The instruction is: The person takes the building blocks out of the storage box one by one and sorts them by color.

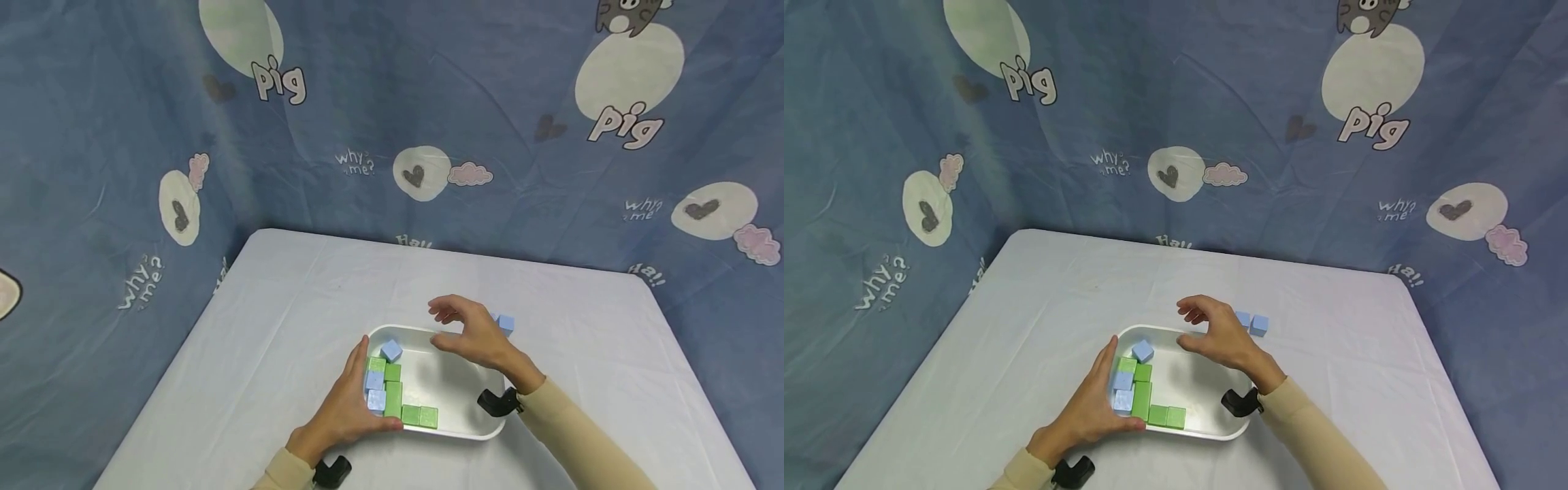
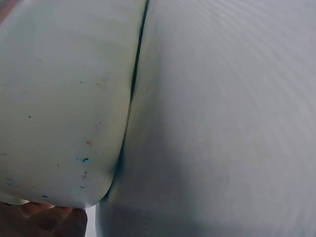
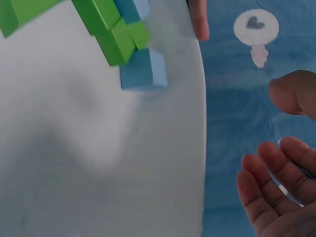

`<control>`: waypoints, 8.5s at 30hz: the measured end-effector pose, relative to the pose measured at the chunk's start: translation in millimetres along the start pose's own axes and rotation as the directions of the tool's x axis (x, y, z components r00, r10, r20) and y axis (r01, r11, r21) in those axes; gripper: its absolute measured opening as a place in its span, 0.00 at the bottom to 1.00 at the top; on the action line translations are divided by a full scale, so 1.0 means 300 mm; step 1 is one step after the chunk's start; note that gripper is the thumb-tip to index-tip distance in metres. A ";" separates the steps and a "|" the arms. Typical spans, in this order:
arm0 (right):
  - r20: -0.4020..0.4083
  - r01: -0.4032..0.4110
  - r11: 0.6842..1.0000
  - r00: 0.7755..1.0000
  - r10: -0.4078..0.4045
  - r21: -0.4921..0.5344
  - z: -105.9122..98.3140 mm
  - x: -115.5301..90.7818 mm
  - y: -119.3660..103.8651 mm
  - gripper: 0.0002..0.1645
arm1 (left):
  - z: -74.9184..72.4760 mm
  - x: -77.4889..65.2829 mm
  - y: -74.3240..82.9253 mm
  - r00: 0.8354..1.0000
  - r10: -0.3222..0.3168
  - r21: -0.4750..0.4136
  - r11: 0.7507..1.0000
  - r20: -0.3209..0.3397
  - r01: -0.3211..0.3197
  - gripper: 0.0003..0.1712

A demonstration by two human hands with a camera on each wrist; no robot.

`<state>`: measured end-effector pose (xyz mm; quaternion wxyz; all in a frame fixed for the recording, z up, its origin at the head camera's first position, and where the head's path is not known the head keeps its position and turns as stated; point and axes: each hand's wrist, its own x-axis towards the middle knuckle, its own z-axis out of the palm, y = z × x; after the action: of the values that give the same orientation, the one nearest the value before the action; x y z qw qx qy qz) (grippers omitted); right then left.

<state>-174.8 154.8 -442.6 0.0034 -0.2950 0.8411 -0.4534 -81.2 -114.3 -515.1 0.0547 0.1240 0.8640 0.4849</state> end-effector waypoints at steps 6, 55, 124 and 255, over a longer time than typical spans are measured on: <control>0.060 0.024 0.999 0.998 -0.026 0.023 0.050 0.022 -0.008 0.29 | -0.002 -0.005 -0.005 1.000 0.004 0.000 1.000 -0.002 -0.004 0.92; 0.372 0.376 0.877 0.893 -0.255 -0.300 0.242 0.045 0.012 0.25 | -0.008 -0.006 0.001 1.000 0.023 0.049 0.999 0.017 -0.024 0.90; -0.230 -0.354 0.934 0.914 0.334 -0.051 -0.344 -0.153 0.197 0.22 | 0.003 0.000 0.015 1.000 -0.009 0.059 0.998 -0.012 0.009 0.93; 0.423 0.229 0.973 0.883 -0.202 -0.012 0.269 0.083 -0.059 0.26 | -0.009 -0.011 -0.003 0.999 0.038 0.023 0.999 0.012 -0.038 0.87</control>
<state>-164.7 73.7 -470.1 0.1240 -0.4769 0.7963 -0.3508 -78.7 -117.8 -514.7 0.0491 0.1440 0.8667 0.4751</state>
